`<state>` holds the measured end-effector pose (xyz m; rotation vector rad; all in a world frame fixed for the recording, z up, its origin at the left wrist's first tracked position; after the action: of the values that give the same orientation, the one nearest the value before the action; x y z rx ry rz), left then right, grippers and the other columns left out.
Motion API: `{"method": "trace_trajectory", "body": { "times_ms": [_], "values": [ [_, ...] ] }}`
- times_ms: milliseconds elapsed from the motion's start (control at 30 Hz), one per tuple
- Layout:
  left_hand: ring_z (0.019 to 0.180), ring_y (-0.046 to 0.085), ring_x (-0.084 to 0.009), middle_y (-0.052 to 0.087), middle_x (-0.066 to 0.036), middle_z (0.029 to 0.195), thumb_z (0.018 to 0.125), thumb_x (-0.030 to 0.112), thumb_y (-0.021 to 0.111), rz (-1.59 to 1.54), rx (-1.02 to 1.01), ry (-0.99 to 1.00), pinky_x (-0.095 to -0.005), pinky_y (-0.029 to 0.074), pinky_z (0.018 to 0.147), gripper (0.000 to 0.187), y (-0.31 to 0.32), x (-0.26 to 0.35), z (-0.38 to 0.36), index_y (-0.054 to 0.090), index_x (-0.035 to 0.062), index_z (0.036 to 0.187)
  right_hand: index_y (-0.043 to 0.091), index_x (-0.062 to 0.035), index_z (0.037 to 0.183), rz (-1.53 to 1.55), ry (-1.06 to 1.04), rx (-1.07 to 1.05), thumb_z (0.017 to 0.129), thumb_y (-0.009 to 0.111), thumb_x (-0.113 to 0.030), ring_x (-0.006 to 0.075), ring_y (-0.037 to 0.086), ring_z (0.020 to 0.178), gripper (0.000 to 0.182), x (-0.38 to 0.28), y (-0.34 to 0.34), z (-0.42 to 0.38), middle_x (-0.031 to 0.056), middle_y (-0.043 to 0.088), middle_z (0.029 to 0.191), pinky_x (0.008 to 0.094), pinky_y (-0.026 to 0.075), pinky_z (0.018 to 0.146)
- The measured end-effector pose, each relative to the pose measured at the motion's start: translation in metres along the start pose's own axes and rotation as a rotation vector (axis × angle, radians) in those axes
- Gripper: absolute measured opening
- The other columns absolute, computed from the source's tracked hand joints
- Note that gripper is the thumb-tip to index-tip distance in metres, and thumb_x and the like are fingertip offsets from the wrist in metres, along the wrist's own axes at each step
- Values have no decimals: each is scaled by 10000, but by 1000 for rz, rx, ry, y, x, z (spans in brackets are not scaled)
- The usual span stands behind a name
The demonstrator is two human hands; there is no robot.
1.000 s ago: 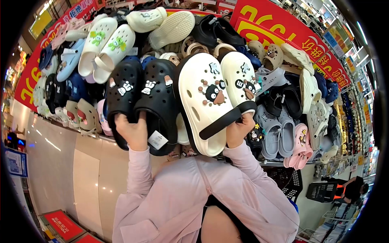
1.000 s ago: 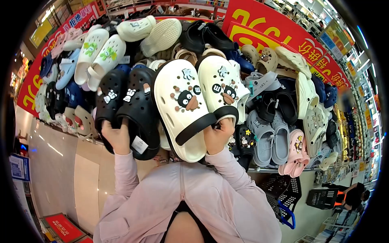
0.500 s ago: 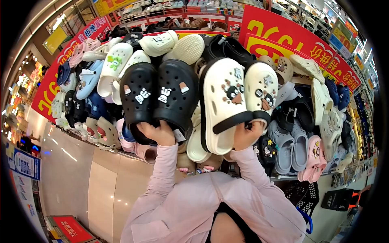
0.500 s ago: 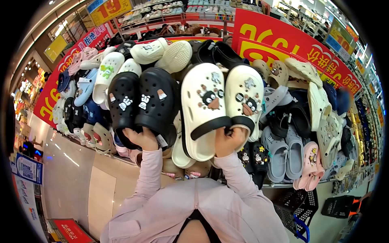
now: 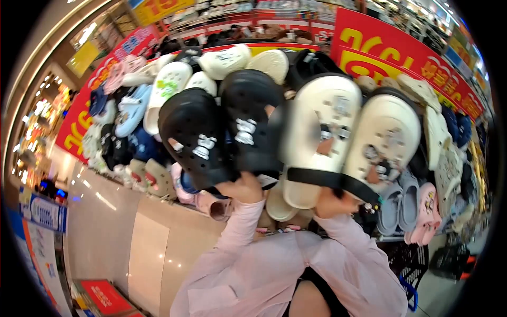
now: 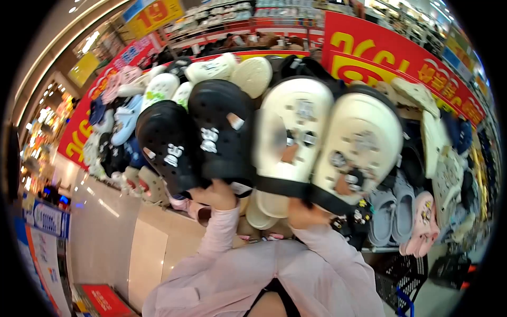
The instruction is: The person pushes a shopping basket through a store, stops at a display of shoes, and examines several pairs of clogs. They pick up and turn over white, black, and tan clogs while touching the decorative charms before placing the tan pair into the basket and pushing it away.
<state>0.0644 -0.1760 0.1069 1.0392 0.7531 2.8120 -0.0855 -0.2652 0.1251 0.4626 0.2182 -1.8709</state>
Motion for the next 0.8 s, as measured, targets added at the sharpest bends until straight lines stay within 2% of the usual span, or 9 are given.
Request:
{"method": "trace_trajectory", "body": {
  "times_ms": [33,67,200,333,400,600,667,733,800],
  "values": [
    [1119,526,-291,540,-212,1229,805,48,666,141,-43,-21,-383,393,989,501,2,2,3,460,-128,1227,643,43,1056,-152,-144,-121,692,794,-208,361,599,934,467,-13,-5,15,193,622,1047,469,445,878],
    [1114,528,-293,549,-215,1216,805,23,655,278,-92,-38,-384,390,990,479,-1,1,12,467,-129,1219,662,16,1027,-84,-122,-196,659,806,-229,372,597,899,464,-15,-1,22,191,617,1020,470,440,871],
    [1031,577,-264,573,-196,1191,797,-53,630,167,-10,-194,-361,436,934,419,-3,-15,14,488,-131,1183,663,28,1006,81,-47,-231,645,787,-96,346,611,900,401,-27,8,30,180,642,994,436,434,894],
    [1002,584,-239,586,-181,1166,793,-55,648,99,6,-162,-339,454,906,403,-4,-12,12,501,-123,1162,660,55,981,36,-88,-220,632,796,-65,340,616,892,394,-32,3,25,205,644,986,410,456,872],
    [999,584,-234,587,-179,1163,795,-52,650,86,10,-174,-336,456,904,396,-6,-15,12,507,-121,1158,665,53,973,32,-119,-211,636,794,-63,330,624,877,379,-32,2,26,199,649,980,404,465,858],
    [987,587,-229,593,-176,1154,796,-46,657,123,-9,-159,-334,456,904,398,-6,-16,13,510,-117,1159,663,53,982,120,10,-223,630,786,-43,296,648,821,385,-30,5,21,160,670,925,366,493,797],
    [982,589,-229,595,-173,1153,798,-45,657,108,5,-165,-334,456,904,398,-6,-15,13,511,-116,1161,665,51,971,92,-54,-188,627,787,-38,292,649,813,376,-31,6,23,161,670,917,364,495,790],
    [1026,580,-268,563,-204,1184,758,-80,638,102,-31,-207,-358,442,931,469,-6,-15,13,466,-121,1192,667,50,926,98,-46,-159,628,789,-39,289,652,799,333,-30,7,22,165,669,909,350,502,767],
    [1026,581,-267,567,-204,1179,743,-89,644,105,-40,-211,-358,442,931,469,-7,-14,15,479,-123,1180,666,40,872,136,-32,-122,630,781,-35,284,646,750,277,-30,7,19,159,666,865,335,508,714]
  ]
}}
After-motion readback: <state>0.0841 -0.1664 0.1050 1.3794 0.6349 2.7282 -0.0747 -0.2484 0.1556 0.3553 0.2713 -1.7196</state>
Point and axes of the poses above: each hand's wrist, its own z-axis towards the middle knuckle, its own y-axis out of the palm, x = y × z, the point moved 1 cm from there along z, towards the middle knuckle
